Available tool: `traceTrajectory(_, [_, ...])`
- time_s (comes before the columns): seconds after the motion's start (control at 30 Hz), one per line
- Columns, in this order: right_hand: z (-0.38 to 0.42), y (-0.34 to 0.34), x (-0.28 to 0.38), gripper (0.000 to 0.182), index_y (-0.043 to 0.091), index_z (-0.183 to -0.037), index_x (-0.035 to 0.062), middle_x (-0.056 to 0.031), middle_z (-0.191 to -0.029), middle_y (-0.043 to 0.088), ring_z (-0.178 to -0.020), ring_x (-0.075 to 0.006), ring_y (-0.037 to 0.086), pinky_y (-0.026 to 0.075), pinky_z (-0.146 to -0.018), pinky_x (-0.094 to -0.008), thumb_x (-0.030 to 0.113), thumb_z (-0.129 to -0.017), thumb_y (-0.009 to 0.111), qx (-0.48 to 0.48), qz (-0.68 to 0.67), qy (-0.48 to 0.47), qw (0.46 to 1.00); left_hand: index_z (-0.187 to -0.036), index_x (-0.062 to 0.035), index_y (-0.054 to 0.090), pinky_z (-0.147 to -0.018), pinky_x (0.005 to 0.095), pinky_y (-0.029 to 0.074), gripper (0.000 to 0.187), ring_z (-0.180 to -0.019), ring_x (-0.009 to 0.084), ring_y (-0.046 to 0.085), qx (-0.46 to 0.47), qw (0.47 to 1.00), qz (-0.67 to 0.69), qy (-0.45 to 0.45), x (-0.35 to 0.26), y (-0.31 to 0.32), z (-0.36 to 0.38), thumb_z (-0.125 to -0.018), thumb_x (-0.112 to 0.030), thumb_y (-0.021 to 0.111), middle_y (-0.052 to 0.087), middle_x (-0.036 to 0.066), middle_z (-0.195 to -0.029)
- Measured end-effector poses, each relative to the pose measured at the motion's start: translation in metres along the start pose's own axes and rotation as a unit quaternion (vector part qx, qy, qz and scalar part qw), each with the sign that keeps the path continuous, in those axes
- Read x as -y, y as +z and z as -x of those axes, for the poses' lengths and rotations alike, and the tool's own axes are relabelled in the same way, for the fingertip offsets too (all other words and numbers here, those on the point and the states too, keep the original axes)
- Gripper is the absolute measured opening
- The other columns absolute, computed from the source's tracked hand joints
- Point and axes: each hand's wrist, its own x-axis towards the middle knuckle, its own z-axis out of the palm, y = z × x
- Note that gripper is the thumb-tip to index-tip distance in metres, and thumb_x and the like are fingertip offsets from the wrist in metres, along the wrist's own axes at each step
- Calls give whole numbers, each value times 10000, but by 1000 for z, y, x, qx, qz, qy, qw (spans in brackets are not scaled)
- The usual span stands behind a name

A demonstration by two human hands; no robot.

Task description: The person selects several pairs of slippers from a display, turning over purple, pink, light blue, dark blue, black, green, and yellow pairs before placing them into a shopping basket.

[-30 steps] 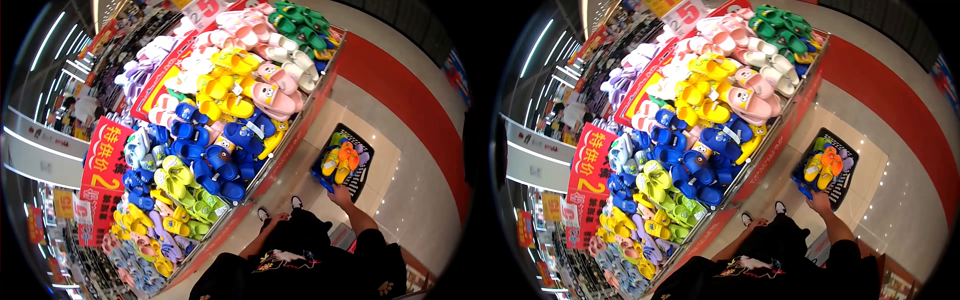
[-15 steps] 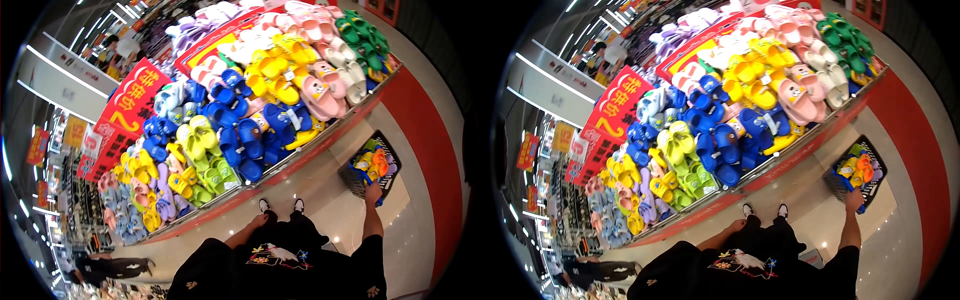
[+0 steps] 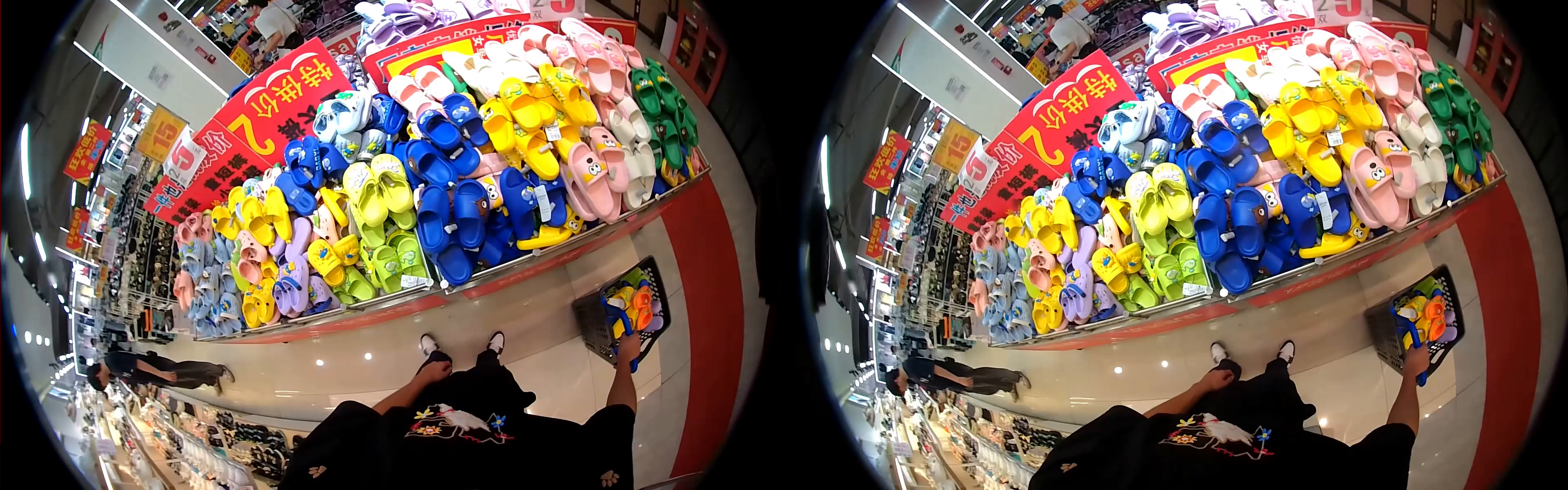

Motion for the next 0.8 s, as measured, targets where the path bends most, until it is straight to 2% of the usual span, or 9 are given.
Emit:
traceTrajectory(0.17, [21, -20, 18, 331, 584, -1011, 37, -183, -927, 658, -875, -381, 632, 493, -735, -483, 254, -770, 651, 35, -1, 16, 999, -1036, -70, 626, -817, 450, 490, 366, -902, 395, 619, -6, 997, 74, 17, 3, -19, -24, -906, -374, 471, 649, 216, -944])
traceTrajectory(0.3, [42, -15, 24, 443, 528, -1075, -5, -230, -1061, 612, -986, -400, 597, 471, -834, -499, 316, -791, 640, 60, 7, 5, 998, -1026, -60, 630, -805, 421, 502, 362, -876, 372, 637, -74, 993, 91, 11, 21, -44, -20, -912, -367, 475, 660, 204, -921])
traceTrajectory(0.37, [61, -22, 40, 448, 517, -1077, -16, -232, -1081, 603, -1015, -394, 585, 465, -844, -503, 317, -799, 630, 81, 32, 39, 995, -1020, -52, 632, -785, 391, 512, 351, -864, 338, 653, -89, 979, 183, -35, 35, -54, -5, -905, -353, 491, 670, 183, -901])
traceTrajectory(0.4, [72, -21, 47, 442, 524, -1072, -3, -221, -1068, 610, -1009, -390, 590, 472, -837, -496, 335, -805, 619, 66, 47, 35, 996, -1011, -49, 637, -763, 365, 518, 331, -850, 308, 664, -117, 978, 171, -36, 43, -61, 6, -899, -332, 506, 677, 168, -890])
traceTrajectory(0.5, [101, 4, 60, 455, 518, -1102, 31, -171, -1045, 619, -990, -365, 605, 495, -803, -473, 394, -832, 571, -15, 131, 45, 990, -1006, -51, 643, -774, 384, 513, 351, -867, 323, 655, -175, 963, 191, -73, 96, -50, 31, -898, -350, 492, 676, 172, -899])
traceTrajectory(0.57, [125, 11, 74, 490, 479, -1155, 40, -158, -1068, 596, -990, -345, 603, 489, -828, -447, 418, -848, 539, -5, 176, 35, 984, -1010, -44, 656, -766, 358, 518, 383, -841, 274, 673, -171, 956, 184, -153, 127, -41, 58, -892, -383, 522, 693, 140, -892])
traceTrajectory(0.63, [152, 17, 91, 452, 478, -1105, 47, -135, -1083, 574, -1029, -288, 582, 473, -846, -423, 390, -832, 585, -79, 204, 63, 974, -986, -56, 657, -837, 439, 485, 422, -950, 375, 614, -163, 949, 205, -176, 181, -10, 80, -867, -410, 462, 664, 181, -966])
traceTrajectory(0.7, [184, 1, 112, 464, 471, -1111, 38, -135, -1070, 576, -1009, -288, 591, 478, -835, -413, 397, -840, 583, -71, 205, 55, 975, -961, -56, 661, -843, 442, 483, 412, -959, 377, 609, -175, 945, 167, -222, 190, -4, 121, -860, -399, 458, 662, 181, -979])
traceTrajectory(0.8, [206, 2, 123, 481, 465, -1128, 35, -130, -1049, 582, -975, -297, 607, 488, -813, -403, 406, -847, 583, -52, 194, 37, 979, -954, -41, 663, -851, 433, 486, 417, -983, 362, 615, -175, 927, 210, -259, 200, 4, 172, -867, -388, 450, 661, 205, -977])
